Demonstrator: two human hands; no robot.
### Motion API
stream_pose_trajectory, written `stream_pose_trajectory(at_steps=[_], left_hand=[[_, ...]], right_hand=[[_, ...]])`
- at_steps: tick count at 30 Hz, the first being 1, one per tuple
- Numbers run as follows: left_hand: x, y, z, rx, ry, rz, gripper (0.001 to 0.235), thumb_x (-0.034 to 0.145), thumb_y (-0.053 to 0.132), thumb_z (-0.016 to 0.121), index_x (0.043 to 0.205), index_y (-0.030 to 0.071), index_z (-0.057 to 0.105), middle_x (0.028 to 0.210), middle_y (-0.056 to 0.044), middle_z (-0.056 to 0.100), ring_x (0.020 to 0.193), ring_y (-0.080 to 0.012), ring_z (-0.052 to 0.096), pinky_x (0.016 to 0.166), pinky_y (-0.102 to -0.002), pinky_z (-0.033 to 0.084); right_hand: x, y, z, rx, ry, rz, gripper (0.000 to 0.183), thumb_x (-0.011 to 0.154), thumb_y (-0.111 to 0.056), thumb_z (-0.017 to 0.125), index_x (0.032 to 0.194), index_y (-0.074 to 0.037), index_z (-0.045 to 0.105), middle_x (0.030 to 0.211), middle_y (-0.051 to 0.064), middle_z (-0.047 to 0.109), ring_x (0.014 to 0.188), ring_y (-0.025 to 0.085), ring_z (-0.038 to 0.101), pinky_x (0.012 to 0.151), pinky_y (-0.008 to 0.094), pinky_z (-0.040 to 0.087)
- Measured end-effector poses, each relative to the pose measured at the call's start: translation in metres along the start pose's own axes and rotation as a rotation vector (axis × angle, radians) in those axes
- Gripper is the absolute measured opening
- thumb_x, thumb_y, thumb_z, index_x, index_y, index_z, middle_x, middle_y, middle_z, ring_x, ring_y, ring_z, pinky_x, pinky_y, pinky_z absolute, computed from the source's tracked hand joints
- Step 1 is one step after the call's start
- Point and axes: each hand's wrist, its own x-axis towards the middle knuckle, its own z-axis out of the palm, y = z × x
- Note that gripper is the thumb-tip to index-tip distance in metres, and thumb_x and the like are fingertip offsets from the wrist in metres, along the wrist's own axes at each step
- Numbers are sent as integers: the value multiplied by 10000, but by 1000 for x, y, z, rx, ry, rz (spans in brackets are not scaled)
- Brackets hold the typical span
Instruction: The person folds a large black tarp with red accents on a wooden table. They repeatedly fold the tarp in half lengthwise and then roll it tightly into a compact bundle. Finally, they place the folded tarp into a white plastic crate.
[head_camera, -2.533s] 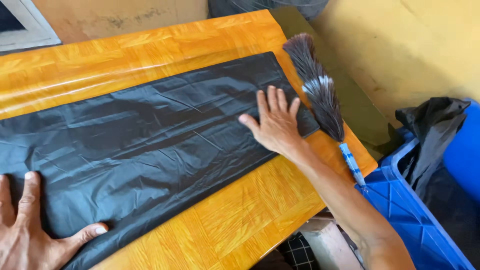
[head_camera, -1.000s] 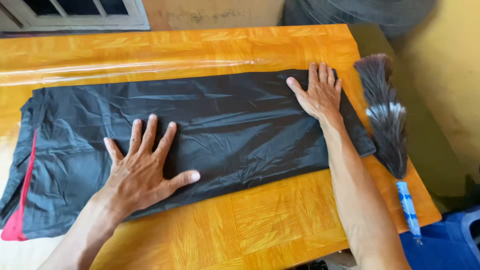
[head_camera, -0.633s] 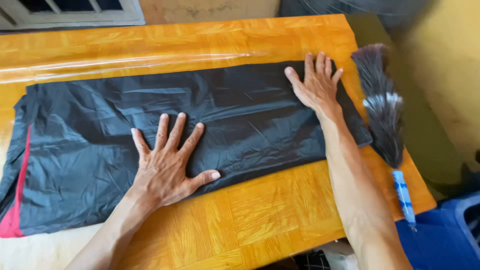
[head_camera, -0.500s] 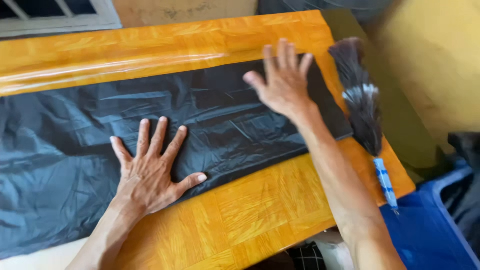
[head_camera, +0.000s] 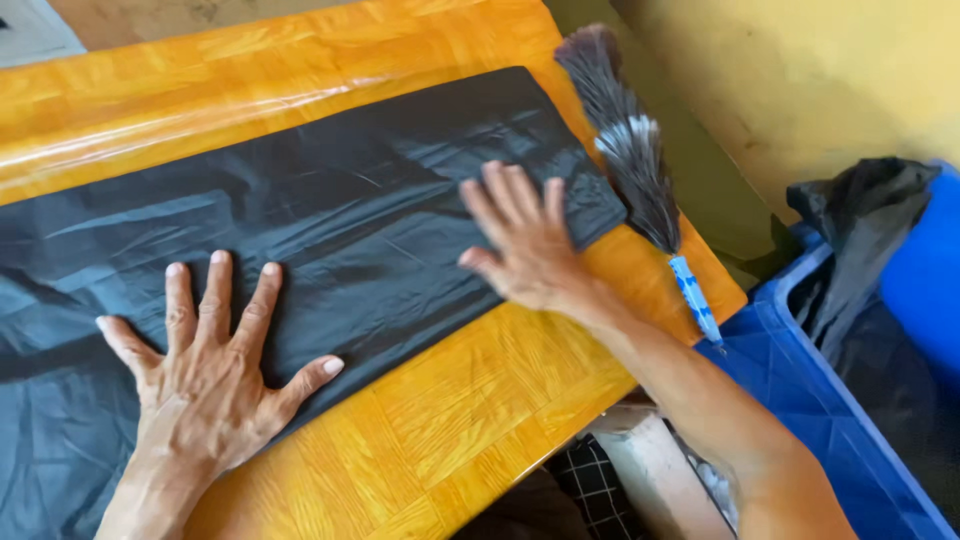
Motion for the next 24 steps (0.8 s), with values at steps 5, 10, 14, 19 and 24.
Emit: stream_pose_trajectory(at_steps=[5, 10, 14, 19, 24], left_hand=[[-5, 0, -6, -29, 20, -28, 987, 813, 904, 316, 1615, 329, 310, 1694, -92, 264, 1551, -405, 182, 1013, -851, 133], [-33, -33, -7, 68, 116, -189, 927, 890, 865, 254, 1620, 298, 325, 1677, -35, 318, 1540, -340, 242, 995, -905, 114], [-78, -92, -32, 161, 191, -320, 865, 957, 797, 273, 1604, 242, 418, 1665, -94, 380, 1539, -368, 268, 987, -921, 101], [-108, -126, -29, 42, 274, -596, 788, 1024, 665, 410, 1591, 118, 420, 1588, -315, 396, 1417, -554, 362, 994, -783, 301], [-135, -170, -11, -95, 713, -498, 416, 1091, 220, 692, 1350, -100, 634, 1288, -341, 663, 1195, -490, 611, 994, -542, 480]], right_hand=[[-5, 62, 12, 25, -7, 314, 829, 1008, -664, 258, 1656, -161, 137, 1708, 232, 78, 1568, 416, 98, 1188, 695, 31], [-7, 62, 17, -1, 0, 373, 872, 954, -696, 309, 1660, -205, 166, 1703, 246, 123, 1558, 434, 124, 1167, 702, 109], [-3, 51, 5, 61, -31, 349, 888, 946, -702, 276, 1652, -171, 189, 1697, 269, 107, 1551, 454, 108, 1167, 717, 75], [-3, 53, 5, 72, -87, 405, 932, 915, -753, 227, 1653, -185, 178, 1710, 241, 66, 1565, 427, 63, 1178, 708, 60], [-2, 49, 4, 59, -106, 424, 938, 913, -753, 227, 1659, -188, 156, 1714, 232, 62, 1567, 424, 59, 1181, 681, 56]])
